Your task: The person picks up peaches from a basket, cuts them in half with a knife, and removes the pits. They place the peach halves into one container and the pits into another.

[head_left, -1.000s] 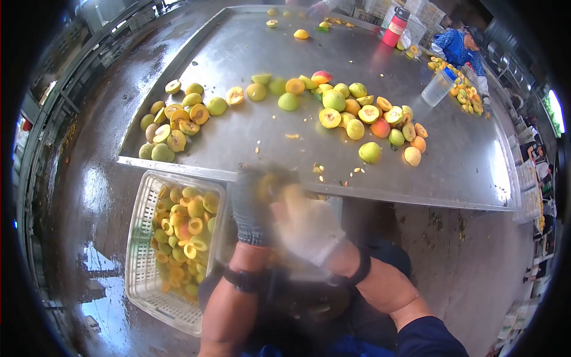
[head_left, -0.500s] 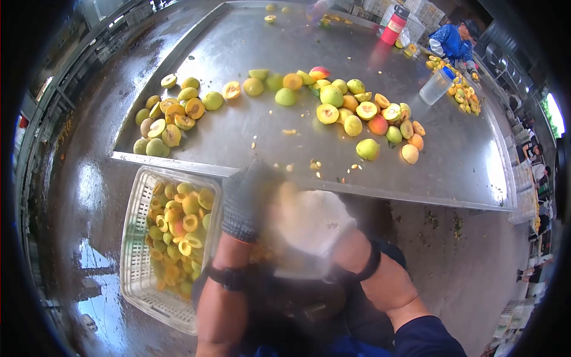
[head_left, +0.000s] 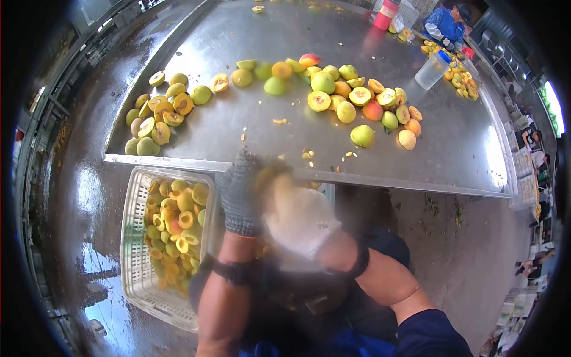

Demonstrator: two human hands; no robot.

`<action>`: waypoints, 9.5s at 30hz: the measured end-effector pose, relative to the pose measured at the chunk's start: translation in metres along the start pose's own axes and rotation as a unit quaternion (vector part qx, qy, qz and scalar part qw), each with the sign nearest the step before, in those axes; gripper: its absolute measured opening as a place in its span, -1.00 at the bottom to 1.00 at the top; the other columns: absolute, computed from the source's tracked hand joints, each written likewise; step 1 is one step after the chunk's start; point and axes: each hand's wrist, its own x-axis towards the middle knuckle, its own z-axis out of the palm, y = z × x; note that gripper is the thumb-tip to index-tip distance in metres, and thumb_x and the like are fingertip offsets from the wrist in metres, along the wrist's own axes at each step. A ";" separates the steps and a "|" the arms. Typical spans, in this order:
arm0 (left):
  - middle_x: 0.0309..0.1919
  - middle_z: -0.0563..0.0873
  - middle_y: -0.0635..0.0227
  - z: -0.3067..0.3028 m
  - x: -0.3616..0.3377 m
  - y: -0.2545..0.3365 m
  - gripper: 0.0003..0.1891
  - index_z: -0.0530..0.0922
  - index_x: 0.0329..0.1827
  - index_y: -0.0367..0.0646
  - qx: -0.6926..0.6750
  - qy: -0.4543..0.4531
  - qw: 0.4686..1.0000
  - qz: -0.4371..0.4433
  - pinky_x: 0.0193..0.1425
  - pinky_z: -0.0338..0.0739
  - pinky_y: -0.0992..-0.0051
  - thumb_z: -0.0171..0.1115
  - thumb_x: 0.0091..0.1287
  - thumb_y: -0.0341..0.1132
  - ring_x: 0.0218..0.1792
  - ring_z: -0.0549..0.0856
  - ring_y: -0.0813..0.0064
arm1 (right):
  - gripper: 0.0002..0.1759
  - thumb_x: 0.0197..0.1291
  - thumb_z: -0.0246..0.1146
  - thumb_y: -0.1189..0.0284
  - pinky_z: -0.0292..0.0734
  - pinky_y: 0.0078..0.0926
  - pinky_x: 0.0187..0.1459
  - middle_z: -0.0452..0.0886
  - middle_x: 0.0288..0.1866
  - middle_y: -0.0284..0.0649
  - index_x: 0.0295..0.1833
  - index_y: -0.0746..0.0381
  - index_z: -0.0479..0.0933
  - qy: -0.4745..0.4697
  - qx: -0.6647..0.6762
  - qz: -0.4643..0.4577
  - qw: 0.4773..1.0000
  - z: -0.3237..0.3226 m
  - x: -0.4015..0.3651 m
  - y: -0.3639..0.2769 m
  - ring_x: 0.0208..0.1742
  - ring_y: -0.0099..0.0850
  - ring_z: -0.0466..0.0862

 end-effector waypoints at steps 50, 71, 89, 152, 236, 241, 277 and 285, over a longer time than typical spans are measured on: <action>-0.07 0.71 0.14 0.029 0.011 0.056 -0.62 0.56 0.22 -0.29 -0.347 0.097 0.919 -0.161 0.19 0.65 0.22 0.11 0.59 -0.14 -0.02 0.73 0.21 | -0.75 0.42 0.28 0.27 0.53 0.09 -0.43 0.63 -0.49 -0.01 -0.02 0.20 0.47 0.135 0.039 -0.060 0.988 -0.013 0.004 0.011 -0.45 0.12 0.68; -0.30 0.78 0.11 -0.006 0.013 0.045 -0.77 0.66 -0.17 -0.28 0.050 -0.092 0.988 0.111 -0.09 0.74 0.33 0.51 0.26 -0.33 -0.25 0.81 0.16 | -0.56 0.50 0.05 0.16 0.62 0.02 0.04 0.74 -0.17 0.19 -0.02 0.31 0.65 -0.230 0.046 -0.062 0.970 -0.043 0.023 0.023 -0.05 0.17 0.72; -0.27 0.76 0.08 0.018 -0.005 0.015 -0.55 0.64 -0.12 -0.31 -0.106 0.032 0.991 -0.071 -0.06 0.73 0.16 0.16 0.56 0.01 -0.20 0.78 0.12 | -0.76 0.28 0.15 0.38 0.60 0.13 -0.08 0.70 -0.26 0.21 -0.21 0.34 0.62 -0.090 0.189 -0.022 0.978 -0.018 0.003 0.015 -0.13 0.19 0.71; -0.26 0.74 0.15 0.017 -0.011 -0.024 -0.65 0.62 -0.04 -0.18 -0.055 -0.045 0.997 -0.030 -0.03 0.73 0.16 0.21 0.50 -0.02 -0.22 0.75 0.12 | -0.63 0.45 0.22 0.09 0.63 0.02 -0.18 0.72 -0.35 0.05 -0.17 0.21 0.61 -0.111 0.021 -0.092 0.989 -0.009 -0.004 0.064 -0.24 0.09 0.76; 0.22 0.67 0.11 0.026 -0.006 0.049 -0.29 0.55 0.35 -0.20 -0.616 0.053 0.724 -0.306 0.45 0.48 0.11 0.08 0.54 0.31 0.25 0.62 0.18 | -0.67 0.47 0.36 0.24 0.61 -0.40 -0.29 0.70 -0.31 -0.18 0.14 0.23 0.59 0.132 0.291 0.022 0.947 -0.045 0.018 0.037 -0.36 -0.37 0.74; 0.13 0.71 0.06 0.016 0.006 0.038 -0.33 0.54 0.35 -0.22 -0.575 0.111 0.760 -0.281 0.44 0.49 0.10 0.07 0.56 0.24 0.19 0.65 0.13 | -0.70 0.51 0.29 0.26 0.63 -0.23 -0.22 0.69 -0.28 -0.05 0.17 0.21 0.53 0.003 0.276 0.010 0.961 -0.036 0.007 0.036 -0.29 -0.13 0.77; -0.02 0.75 0.01 -0.013 0.003 0.038 -0.59 0.60 0.16 -0.34 -0.032 -0.065 0.997 -0.021 0.22 0.67 0.09 0.17 0.50 -0.14 0.01 0.77 0.04 | -0.61 0.44 0.19 0.10 0.66 0.07 -0.26 0.71 -0.40 0.07 -0.09 0.26 0.55 -0.102 -0.015 -0.070 0.992 -0.031 0.013 0.010 -0.31 0.10 0.76; -0.08 0.77 0.04 0.013 -0.002 0.006 -0.61 0.61 0.12 -0.33 -0.190 0.054 0.978 -0.071 0.13 0.72 0.15 0.25 0.50 -0.13 -0.02 0.79 0.07 | -0.58 0.44 0.15 0.08 0.65 0.13 -0.17 0.71 -0.35 0.15 -0.08 0.25 0.61 -0.046 0.036 -0.013 0.998 0.005 0.008 0.012 -0.27 0.15 0.75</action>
